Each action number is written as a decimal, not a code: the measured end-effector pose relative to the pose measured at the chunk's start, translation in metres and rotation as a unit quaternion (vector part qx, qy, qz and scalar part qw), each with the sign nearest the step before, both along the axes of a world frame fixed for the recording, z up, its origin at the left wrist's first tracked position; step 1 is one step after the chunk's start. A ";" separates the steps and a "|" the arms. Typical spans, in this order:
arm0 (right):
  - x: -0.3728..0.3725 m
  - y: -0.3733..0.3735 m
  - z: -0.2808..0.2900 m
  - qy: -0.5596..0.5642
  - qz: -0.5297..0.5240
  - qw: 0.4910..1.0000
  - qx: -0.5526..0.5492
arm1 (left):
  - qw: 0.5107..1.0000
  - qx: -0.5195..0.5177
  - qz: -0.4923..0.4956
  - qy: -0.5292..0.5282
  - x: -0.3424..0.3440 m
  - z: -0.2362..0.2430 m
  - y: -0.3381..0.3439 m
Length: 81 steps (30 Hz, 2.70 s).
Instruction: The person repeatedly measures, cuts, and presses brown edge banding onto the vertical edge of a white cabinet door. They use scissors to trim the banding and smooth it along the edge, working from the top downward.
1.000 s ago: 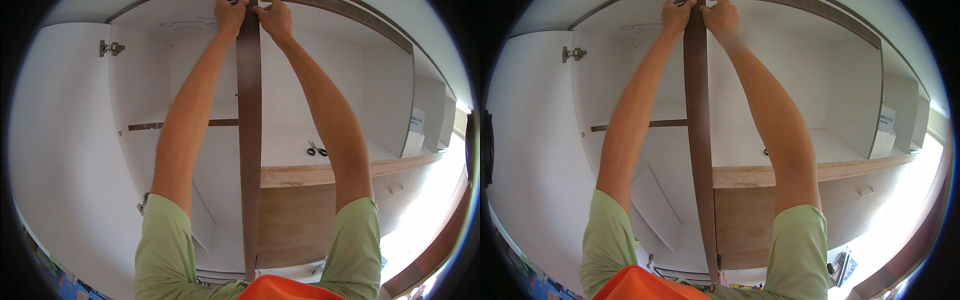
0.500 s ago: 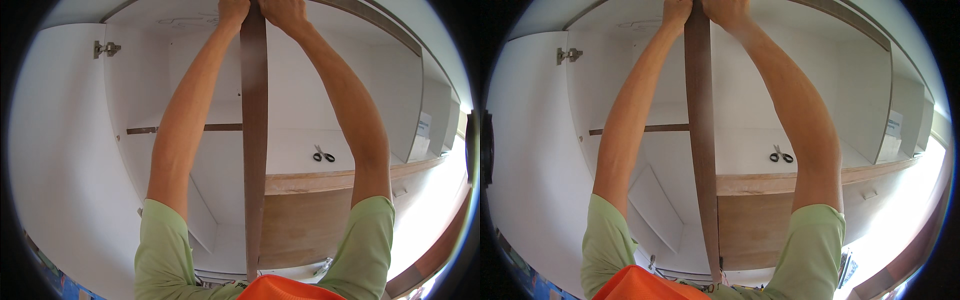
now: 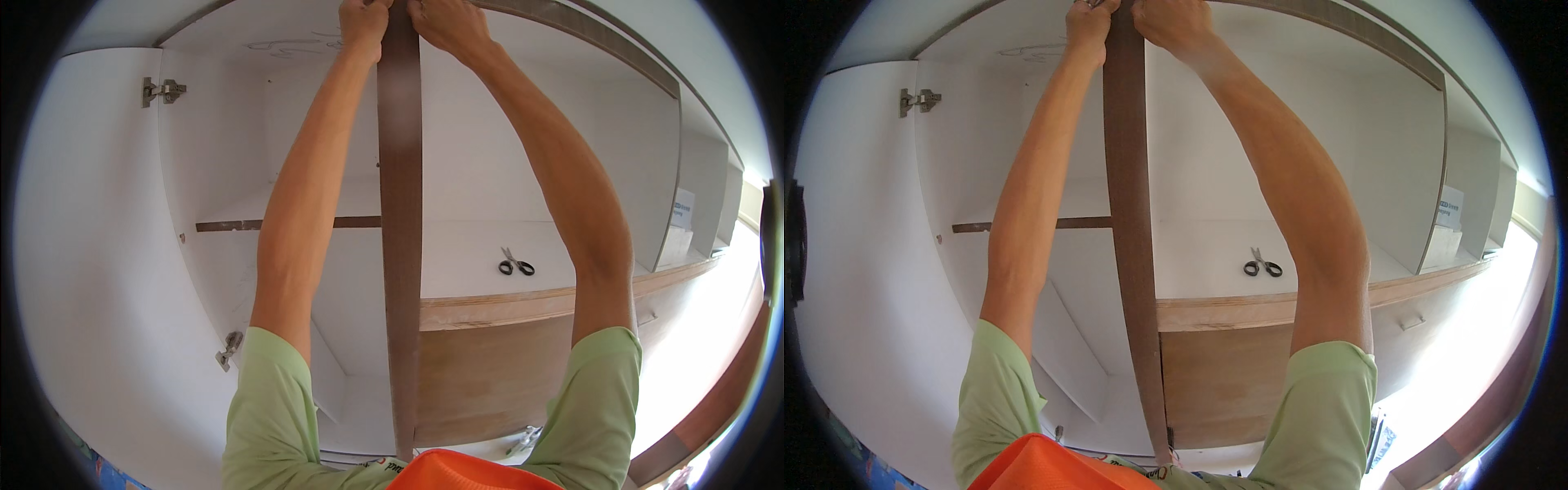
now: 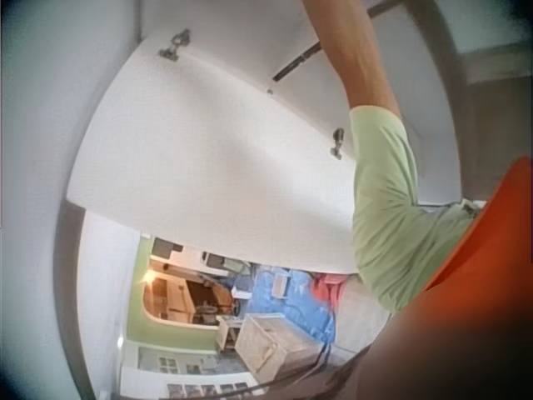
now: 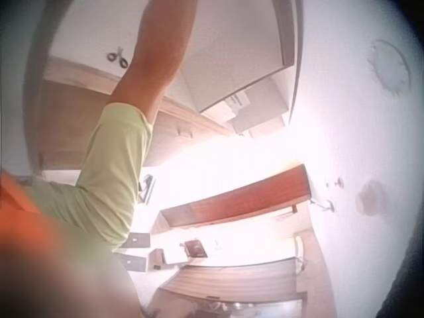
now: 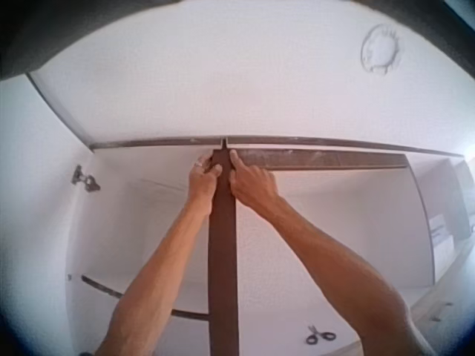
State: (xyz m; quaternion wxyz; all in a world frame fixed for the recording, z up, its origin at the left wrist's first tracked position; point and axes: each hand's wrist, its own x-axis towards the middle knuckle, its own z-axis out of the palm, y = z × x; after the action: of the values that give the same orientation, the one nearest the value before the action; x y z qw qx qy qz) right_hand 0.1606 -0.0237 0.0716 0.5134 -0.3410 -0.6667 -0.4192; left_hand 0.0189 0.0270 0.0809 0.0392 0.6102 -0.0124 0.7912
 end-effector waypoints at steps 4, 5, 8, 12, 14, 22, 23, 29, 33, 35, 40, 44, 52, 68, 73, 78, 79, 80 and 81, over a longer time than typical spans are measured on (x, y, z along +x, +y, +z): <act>-0.003 0.006 0.005 -0.010 -0.003 0.999 0.032 | 0.994 0.048 0.094 0.000 0.001 0.001 -0.002; -0.003 0.006 0.006 -0.013 0.014 0.999 0.041 | 0.998 0.029 0.062 -0.009 0.003 0.002 -0.004; 0.001 0.006 0.008 -0.018 0.027 0.999 0.007 | 0.976 -0.023 0.208 -0.054 0.009 0.005 -0.009; -0.006 0.014 0.012 0.008 0.059 0.998 -0.034 | 0.974 0.011 0.210 -0.083 0.009 0.008 -0.009; -0.009 0.019 0.017 -0.010 0.059 0.997 -0.040 | 0.976 -0.004 0.199 -0.084 0.008 0.011 -0.007; 0.003 0.033 -0.038 0.139 0.277 0.951 -0.003 | 0.979 -0.018 0.186 -0.083 0.005 0.015 -0.001; -0.003 0.034 -0.044 0.150 0.294 0.944 0.005 | 0.975 -0.019 0.207 -0.082 0.005 0.015 -0.002; -0.020 0.040 -0.042 0.164 0.334 0.927 0.057 | 0.970 -0.024 0.229 -0.082 0.015 0.014 -0.018; -0.019 0.041 -0.041 0.160 0.360 0.914 0.099 | 0.982 -0.029 0.161 -0.092 0.027 0.017 -0.026; -0.020 0.040 -0.043 0.160 0.377 0.909 0.075 | 0.981 -0.041 0.162 -0.097 0.030 0.021 -0.028; -0.021 0.037 -0.044 0.177 0.385 0.905 0.042 | 0.972 -0.036 0.184 -0.142 0.032 0.024 -0.028; -0.021 0.037 -0.043 0.144 0.383 0.905 0.119 | 0.991 -0.074 0.077 -0.078 0.023 0.025 -0.026; -0.016 0.039 -0.036 0.103 0.304 0.942 0.101 | 0.991 -0.071 0.107 -0.027 0.020 0.033 -0.028; -0.028 0.050 -0.048 0.231 0.505 0.832 0.025 | 0.981 -0.160 0.111 -0.011 0.004 0.035 -0.022; -0.034 0.045 -0.042 0.250 0.513 0.821 0.027 | 0.976 -0.181 0.125 0.003 0.003 0.038 -0.022; -0.035 0.040 -0.044 0.218 0.447 0.859 0.124 | 0.978 -0.180 0.107 0.009 0.002 0.037 -0.020; -0.033 0.039 -0.043 0.191 0.425 0.869 0.167 | 0.987 -0.143 0.038 0.064 0.001 0.035 -0.020; -0.030 0.037 -0.042 0.173 0.368 0.899 0.161 | 0.987 -0.144 0.056 0.041 0.000 0.035 -0.021; -0.026 0.036 -0.040 0.153 0.310 0.926 0.155 | 0.987 -0.145 0.074 0.018 0.001 0.036 -0.022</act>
State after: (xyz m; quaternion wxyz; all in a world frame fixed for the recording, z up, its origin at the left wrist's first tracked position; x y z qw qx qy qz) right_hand 0.1344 0.0120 0.0320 0.7599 -0.0942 -0.5792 -0.2799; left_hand 0.0200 0.0051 0.1168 0.0693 0.6118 0.1481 0.7739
